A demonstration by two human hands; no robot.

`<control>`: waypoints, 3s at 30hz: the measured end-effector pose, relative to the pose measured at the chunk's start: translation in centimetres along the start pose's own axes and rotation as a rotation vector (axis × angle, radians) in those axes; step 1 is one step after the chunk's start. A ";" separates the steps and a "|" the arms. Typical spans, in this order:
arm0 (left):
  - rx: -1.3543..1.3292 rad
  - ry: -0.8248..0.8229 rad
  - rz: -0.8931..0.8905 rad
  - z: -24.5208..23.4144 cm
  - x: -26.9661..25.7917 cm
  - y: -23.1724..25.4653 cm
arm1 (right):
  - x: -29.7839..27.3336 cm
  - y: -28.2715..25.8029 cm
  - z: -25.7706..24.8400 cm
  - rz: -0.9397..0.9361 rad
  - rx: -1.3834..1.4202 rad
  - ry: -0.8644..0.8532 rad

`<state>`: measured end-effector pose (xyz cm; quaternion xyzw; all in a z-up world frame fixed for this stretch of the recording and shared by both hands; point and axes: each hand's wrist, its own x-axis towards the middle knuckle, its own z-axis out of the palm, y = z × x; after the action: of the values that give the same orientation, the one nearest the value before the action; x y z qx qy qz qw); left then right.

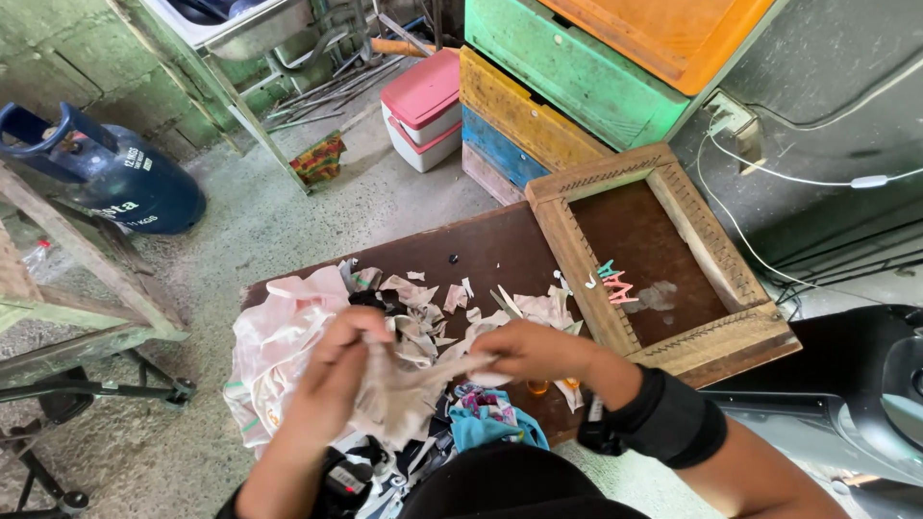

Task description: The person cuts fabric into strips with scissors, holding and aligning the fabric with both hands between cuts.

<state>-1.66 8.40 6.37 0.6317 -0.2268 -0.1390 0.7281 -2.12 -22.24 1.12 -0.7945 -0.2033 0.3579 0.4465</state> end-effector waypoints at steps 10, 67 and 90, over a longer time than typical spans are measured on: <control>-0.087 0.859 0.189 -11.9 -10.8 5.0 | -15.7 14.7 -12.4 0.116 0.402 0.873; 0.663 -0.826 -0.584 1.5 3.1 -6.5 | -9.3 6.8 -1.7 0.091 0.234 0.378; 0.003 -0.247 -0.581 0.3 4.4 -9.8 | -3.2 15.6 5.7 0.462 -0.656 0.181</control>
<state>2.81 4.34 -2.52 0.6496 -0.1235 -0.4165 0.6239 -8.45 -29.22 -12.92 -0.9478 -0.0826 0.2935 0.0935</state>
